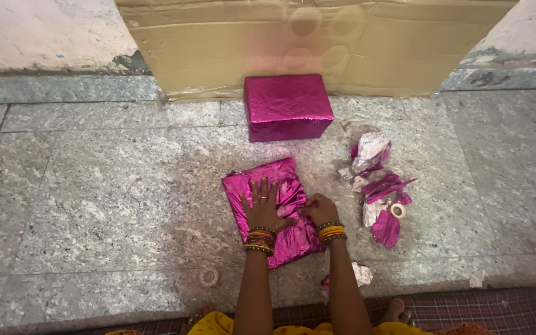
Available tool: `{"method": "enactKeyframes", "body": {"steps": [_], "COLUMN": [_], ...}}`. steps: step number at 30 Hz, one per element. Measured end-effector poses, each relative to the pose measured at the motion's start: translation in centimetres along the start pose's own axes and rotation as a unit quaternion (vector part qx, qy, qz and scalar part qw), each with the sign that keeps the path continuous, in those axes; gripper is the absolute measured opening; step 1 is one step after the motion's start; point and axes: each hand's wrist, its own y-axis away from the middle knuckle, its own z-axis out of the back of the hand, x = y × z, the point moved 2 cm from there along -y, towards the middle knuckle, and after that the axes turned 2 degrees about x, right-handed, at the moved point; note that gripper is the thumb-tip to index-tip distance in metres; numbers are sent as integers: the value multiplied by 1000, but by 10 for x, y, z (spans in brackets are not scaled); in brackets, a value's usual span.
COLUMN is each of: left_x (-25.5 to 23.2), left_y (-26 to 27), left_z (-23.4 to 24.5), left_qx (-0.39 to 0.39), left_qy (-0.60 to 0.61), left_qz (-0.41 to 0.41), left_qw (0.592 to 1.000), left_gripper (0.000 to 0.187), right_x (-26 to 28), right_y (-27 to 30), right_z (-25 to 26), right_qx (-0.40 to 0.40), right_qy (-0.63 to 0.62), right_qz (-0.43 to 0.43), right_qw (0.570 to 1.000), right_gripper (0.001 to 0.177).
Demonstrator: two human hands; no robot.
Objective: The person wraps a rectangular box with pink metallic wrapping paper. They fold the paper over the box, smooth the edges, and apply tape to secure the folds. A second wrapped box is visible nearby.
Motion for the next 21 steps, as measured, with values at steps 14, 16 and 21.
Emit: {"method": "enactKeyframes", "body": {"steps": [14, 16, 21], "left_x": [-2, -1, 4], "left_y": [0, 0, -8], "left_z": [4, 2, -27], "left_qx": [3, -20, 16], "left_qy": [17, 14, -47], "left_qz": [-1, -6, 4], "left_qw": [1000, 1000, 999], "left_gripper": [142, 141, 129], "right_x": [3, 25, 102], "right_y": [-8, -8, -20], "right_z": [2, -1, -47], "right_qx": [-36, -81, -26], "right_qy": [-41, -47, -18], "right_qz": [8, 76, 178], "right_qw": [998, 993, 983], "right_gripper": [22, 19, 20]}}
